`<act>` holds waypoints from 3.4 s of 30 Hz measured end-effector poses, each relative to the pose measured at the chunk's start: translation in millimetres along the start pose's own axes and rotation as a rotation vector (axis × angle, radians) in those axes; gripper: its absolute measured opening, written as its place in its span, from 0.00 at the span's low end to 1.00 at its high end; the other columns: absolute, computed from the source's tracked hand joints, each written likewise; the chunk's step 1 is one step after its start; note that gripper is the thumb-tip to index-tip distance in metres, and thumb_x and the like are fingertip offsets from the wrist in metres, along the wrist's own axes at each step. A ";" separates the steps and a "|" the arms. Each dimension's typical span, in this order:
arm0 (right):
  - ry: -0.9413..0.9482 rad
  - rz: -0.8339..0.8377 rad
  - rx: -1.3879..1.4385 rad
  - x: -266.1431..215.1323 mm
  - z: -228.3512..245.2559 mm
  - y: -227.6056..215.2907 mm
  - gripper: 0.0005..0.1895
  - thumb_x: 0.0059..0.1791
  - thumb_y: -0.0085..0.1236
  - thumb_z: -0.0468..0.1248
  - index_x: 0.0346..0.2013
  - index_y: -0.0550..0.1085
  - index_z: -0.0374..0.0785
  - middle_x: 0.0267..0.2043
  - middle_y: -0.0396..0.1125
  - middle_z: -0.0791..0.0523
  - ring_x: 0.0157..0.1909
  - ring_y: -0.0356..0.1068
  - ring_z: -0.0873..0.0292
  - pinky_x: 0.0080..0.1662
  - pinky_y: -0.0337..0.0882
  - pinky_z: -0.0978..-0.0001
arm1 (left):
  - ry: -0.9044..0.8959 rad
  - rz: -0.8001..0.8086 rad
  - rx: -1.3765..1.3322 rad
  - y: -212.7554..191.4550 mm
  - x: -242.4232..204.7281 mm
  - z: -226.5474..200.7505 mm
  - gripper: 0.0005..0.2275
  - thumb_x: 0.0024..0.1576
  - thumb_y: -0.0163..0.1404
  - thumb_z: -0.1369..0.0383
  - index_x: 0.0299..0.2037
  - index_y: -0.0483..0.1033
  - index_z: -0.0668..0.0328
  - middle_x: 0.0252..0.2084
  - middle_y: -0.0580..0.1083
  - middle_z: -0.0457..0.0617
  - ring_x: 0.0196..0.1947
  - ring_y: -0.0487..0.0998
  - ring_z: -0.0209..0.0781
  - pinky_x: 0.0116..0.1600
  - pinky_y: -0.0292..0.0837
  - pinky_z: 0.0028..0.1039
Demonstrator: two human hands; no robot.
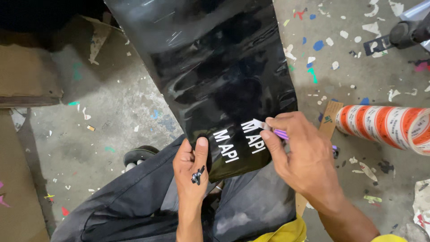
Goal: The person sits on the floor and applies white letter stickers one by one onto a black flexible sheet, spelling out words. They use a small purple tool to press and smooth each letter into place.
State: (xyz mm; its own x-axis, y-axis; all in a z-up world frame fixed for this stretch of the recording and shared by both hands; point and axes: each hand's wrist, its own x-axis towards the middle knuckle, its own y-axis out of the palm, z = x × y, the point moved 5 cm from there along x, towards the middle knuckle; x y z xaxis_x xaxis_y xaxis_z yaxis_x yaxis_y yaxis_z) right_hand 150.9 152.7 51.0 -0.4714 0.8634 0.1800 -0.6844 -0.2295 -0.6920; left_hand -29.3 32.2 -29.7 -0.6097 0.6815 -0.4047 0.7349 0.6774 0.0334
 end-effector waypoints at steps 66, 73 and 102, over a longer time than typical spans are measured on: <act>-0.124 0.221 -0.332 35.5 33.5 12.9 0.15 0.48 0.63 0.34 0.50 0.79 0.43 0.32 0.70 0.56 0.31 0.71 0.52 0.33 0.67 0.59 | 0.060 0.136 -0.115 -0.9 6.0 5.2 0.14 0.69 0.46 0.66 0.54 0.76 0.72 0.46 0.80 0.49 0.44 0.77 0.31 0.53 0.70 0.21; -0.154 0.148 -0.318 28.8 29.6 17.5 0.17 0.46 0.64 0.33 0.51 0.80 0.46 0.37 0.69 0.55 0.32 0.69 0.53 0.34 0.67 0.60 | 0.037 0.125 -0.139 -0.5 5.8 6.5 0.14 0.69 0.46 0.67 0.55 0.76 0.73 0.46 0.79 0.49 0.44 0.76 0.31 0.53 0.70 0.22; 0.094 0.214 -0.070 35.6 19.6 17.1 0.11 0.54 0.55 0.35 0.51 0.77 0.45 0.40 0.71 0.56 0.34 0.73 0.51 0.33 0.69 0.61 | 0.831 0.214 1.198 60.3 20.5 -113.8 0.08 0.57 0.61 0.65 0.47 0.83 0.43 0.55 0.70 0.41 0.60 0.64 0.50 0.65 0.45 0.53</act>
State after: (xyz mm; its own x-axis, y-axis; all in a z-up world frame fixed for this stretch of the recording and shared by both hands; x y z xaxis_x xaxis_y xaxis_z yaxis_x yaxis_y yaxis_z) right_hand 111.5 170.6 59.2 -0.5451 0.8374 -0.0396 -0.5326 -0.3824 -0.7550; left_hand -31.3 118.6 68.0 -0.1475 0.9771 0.1531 0.3808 0.1990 -0.9030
